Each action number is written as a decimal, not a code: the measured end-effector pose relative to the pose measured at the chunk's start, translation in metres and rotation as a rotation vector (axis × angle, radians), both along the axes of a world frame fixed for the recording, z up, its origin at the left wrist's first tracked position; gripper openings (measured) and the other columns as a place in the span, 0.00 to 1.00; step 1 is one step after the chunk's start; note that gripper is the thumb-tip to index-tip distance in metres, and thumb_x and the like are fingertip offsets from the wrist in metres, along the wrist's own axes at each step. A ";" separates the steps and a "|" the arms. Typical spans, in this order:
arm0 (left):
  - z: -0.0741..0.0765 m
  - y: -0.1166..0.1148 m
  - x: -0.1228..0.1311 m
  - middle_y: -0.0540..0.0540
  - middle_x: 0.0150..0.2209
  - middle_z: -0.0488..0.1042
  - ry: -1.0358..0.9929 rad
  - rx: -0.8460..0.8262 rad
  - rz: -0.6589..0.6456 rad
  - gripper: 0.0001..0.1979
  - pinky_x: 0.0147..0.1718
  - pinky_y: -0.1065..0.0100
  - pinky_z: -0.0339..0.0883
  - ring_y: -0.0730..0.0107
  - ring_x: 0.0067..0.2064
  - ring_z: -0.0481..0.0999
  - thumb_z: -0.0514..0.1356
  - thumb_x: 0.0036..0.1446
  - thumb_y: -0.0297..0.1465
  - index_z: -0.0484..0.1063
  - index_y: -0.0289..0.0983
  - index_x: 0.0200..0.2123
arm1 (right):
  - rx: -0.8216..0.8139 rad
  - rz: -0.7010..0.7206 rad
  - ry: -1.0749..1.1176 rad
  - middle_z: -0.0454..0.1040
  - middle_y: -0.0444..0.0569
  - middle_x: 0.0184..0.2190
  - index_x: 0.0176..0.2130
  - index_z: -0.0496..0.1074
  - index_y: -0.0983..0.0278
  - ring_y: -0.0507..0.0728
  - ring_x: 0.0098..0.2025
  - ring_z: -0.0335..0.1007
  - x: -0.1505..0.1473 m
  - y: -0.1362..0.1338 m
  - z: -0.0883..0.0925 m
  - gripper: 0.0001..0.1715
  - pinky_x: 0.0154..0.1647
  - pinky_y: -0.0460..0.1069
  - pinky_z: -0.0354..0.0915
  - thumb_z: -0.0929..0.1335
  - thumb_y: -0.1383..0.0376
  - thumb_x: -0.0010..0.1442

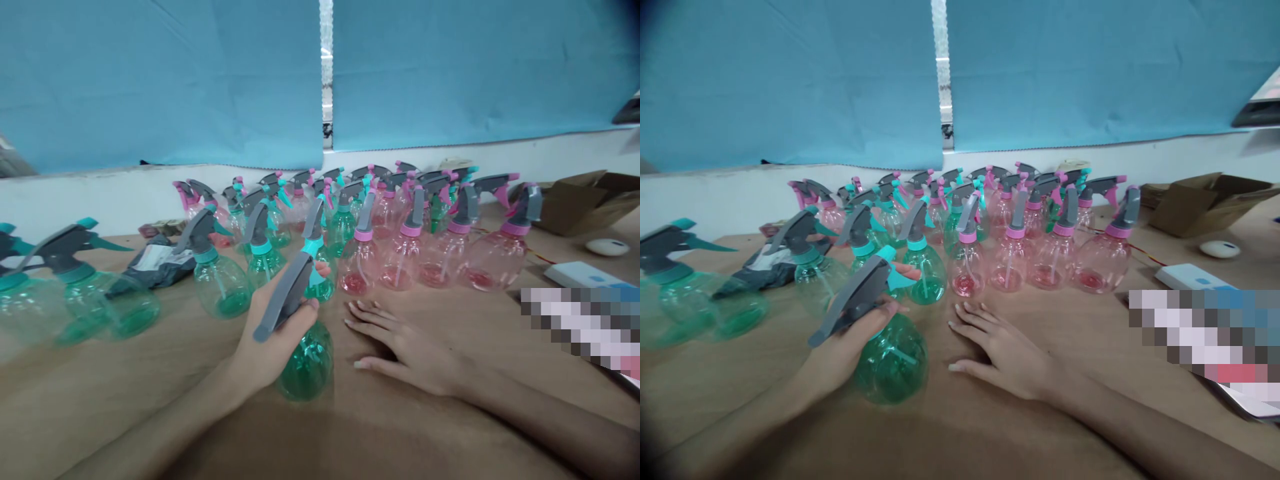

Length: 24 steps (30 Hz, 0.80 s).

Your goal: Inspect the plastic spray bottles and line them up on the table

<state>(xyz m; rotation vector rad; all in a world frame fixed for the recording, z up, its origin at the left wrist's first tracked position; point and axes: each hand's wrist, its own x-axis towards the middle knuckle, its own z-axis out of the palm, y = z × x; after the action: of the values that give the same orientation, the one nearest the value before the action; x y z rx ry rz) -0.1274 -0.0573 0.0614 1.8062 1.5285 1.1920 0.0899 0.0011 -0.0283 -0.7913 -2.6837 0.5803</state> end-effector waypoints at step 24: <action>0.001 -0.002 -0.002 0.54 0.26 0.70 0.027 0.022 0.004 0.08 0.27 0.68 0.62 0.68 0.29 0.71 0.54 0.52 0.29 0.69 0.44 0.37 | -0.002 0.002 -0.003 0.47 0.46 0.66 0.65 0.48 0.57 0.61 0.67 0.39 0.000 0.001 -0.002 0.39 0.66 0.61 0.42 0.60 0.46 0.62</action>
<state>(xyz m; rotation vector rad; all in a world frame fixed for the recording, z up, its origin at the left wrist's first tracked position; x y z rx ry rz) -0.1299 -0.0594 0.0622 1.8421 1.5402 1.1953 0.0902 0.0017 -0.0300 -0.7910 -2.6876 0.5829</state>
